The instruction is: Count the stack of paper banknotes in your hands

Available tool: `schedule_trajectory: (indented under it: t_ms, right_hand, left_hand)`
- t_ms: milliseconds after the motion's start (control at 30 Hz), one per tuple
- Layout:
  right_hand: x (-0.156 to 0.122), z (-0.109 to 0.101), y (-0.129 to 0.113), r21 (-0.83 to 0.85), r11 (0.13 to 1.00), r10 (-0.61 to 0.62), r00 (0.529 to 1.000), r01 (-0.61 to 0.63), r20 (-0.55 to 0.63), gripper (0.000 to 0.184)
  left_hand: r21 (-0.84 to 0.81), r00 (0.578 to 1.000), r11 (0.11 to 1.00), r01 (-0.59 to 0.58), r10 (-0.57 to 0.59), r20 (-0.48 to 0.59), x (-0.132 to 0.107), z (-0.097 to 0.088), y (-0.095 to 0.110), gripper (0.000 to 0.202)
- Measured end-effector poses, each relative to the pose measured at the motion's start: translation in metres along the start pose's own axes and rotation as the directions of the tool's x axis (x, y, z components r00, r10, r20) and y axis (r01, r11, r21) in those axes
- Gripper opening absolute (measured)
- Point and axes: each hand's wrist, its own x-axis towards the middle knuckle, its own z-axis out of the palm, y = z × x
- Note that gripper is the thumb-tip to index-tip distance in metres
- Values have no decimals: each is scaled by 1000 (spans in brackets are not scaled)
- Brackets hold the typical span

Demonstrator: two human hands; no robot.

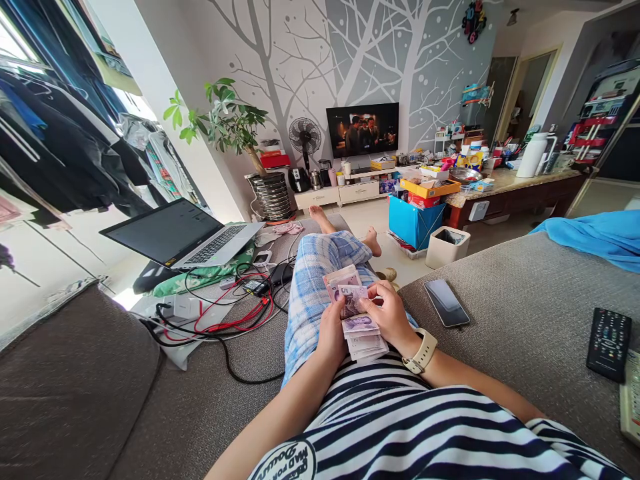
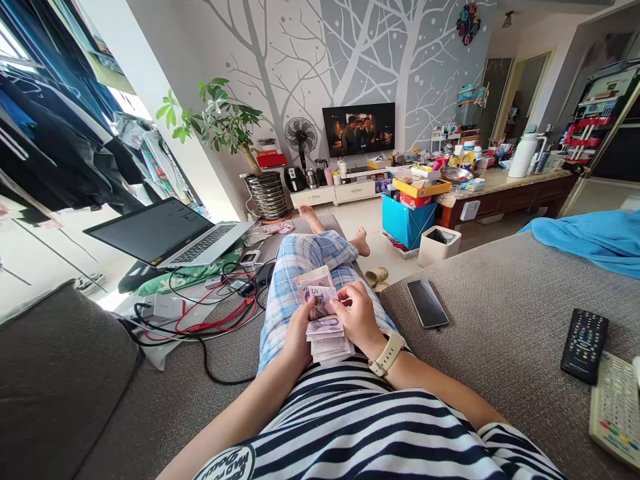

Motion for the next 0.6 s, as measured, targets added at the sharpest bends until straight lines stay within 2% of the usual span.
schedule_trajectory:
  t_ms: [133, 333, 467, 600]
  right_hand:
    - [-4, 0, -6, -27, 999, -42, 999, 42, 6, 4]
    - [-7, -4, -16, -202, 970, -120, 990, 133, 73, 4]
    - [-7, -5, -16, -199, 970, -125, 989, 138, 78, 5]
    - [-7, -4, -15, -167, 975, -137, 989, 144, 51, 7]
  left_hand:
    - [25, 999, 999, -33, 33, -10, -3, 2, 4, 26]
    - [8, 999, 999, -38, 38, 2, -2, 0, 1, 24]
    - [-50, 1000, 999, -2, 3, 11, 4, -6, -6, 30]
    - [-126, 997, 989, 80, -80, 10, 10, -10, -11, 39]
